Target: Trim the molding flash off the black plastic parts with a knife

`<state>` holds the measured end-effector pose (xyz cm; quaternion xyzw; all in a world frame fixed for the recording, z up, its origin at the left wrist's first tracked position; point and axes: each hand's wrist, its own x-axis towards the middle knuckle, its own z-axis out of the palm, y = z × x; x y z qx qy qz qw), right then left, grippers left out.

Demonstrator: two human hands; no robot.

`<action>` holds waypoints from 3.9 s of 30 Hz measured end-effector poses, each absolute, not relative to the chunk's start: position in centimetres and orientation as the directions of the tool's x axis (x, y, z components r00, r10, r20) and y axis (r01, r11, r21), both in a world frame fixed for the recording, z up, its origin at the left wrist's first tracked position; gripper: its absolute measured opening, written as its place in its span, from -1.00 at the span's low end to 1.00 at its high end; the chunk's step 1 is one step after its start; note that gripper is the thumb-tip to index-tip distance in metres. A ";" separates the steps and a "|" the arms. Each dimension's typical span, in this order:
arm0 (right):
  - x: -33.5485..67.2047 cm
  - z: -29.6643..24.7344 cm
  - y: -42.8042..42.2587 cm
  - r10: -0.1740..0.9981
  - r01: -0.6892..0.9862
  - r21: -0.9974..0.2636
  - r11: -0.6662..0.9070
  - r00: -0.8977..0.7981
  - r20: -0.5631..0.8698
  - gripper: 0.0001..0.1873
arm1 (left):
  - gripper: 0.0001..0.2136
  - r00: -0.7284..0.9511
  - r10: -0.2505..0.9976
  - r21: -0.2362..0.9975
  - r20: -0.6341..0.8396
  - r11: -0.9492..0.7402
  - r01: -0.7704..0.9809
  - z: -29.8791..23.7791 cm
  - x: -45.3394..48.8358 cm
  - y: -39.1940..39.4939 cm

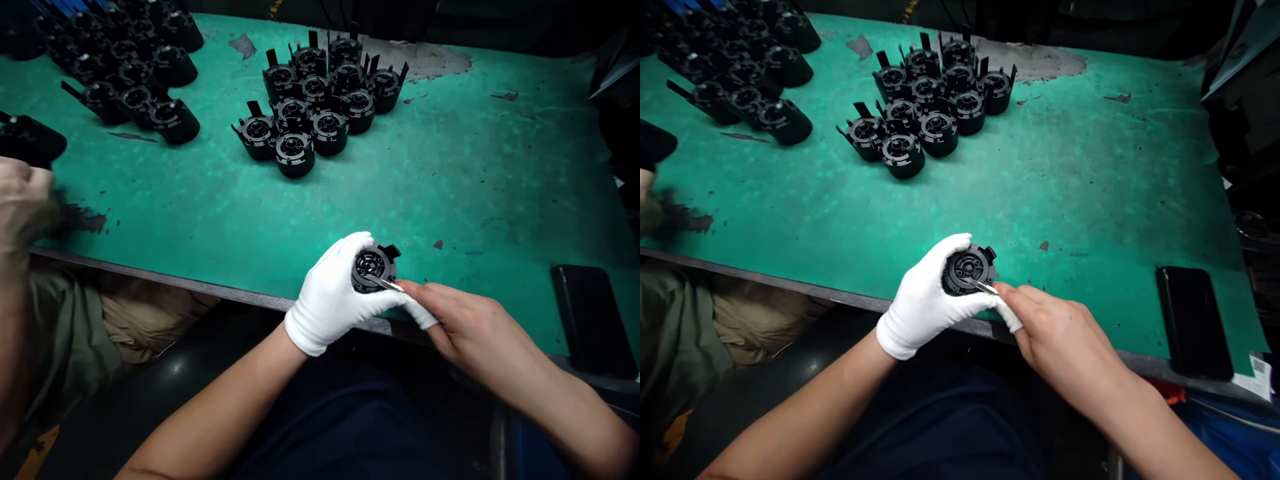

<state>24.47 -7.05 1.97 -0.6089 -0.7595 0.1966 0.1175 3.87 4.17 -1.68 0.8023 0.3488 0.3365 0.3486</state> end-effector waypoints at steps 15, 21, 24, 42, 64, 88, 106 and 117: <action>29.1 2.2 -7.8 0.995 0.766 -0.639 0.072 -0.100 -0.009 -0.50 | -0.41 0.645 0.721 0.764 0.253 -0.558 0.324 0.9 -0.5 9.5; 28.1 1.0 -5.8 0.991 0.795 -0.599 0.092 -0.132 -0.023 -0.55 | 0.10 0.557 0.796 0.787 0.236 -0.493 0.371 -1.2 2.1 6.2; 28.2 1.2 -3.6 0.980 0.841 -0.510 0.183 -0.197 0.027 -0.58 | -0.08 0.478 0.836 0.792 0.267 -0.474 0.386 -1.7 3.8 5.6; 28.4 1.9 -0.8 0.943 0.911 -0.253 0.327 -0.331 0.028 -0.54 | -0.20 0.579 0.784 0.804 0.222 -0.483 0.347 -1.1 3.9 6.6; 24.9 1.3 -3.2 0.987 0.957 -0.243 0.157 -0.149 0.052 -0.58 | -0.28 0.455 0.826 0.774 0.332 -0.514 0.370 -1.9 4.9 5.3; 25.4 1.0 -3.4 0.987 0.940 -0.301 0.163 -0.155 0.051 -0.62 | -0.27 0.465 0.839 0.785 0.282 -0.480 0.391 -1.7 5.0 5.4; 24.7 1.3 -3.3 0.996 0.960 -0.276 0.050 -0.027 0.088 -0.62 | -0.26 0.423 0.852 0.762 0.310 -0.489 0.425 -2.0 5.6 4.4; 24.2 1.8 -2.9 0.997 0.988 -0.146 0.047 -0.036 0.073 -0.61 | -0.28 0.407 0.849 0.757 0.338 -0.502 0.418 -2.2 5.7 4.3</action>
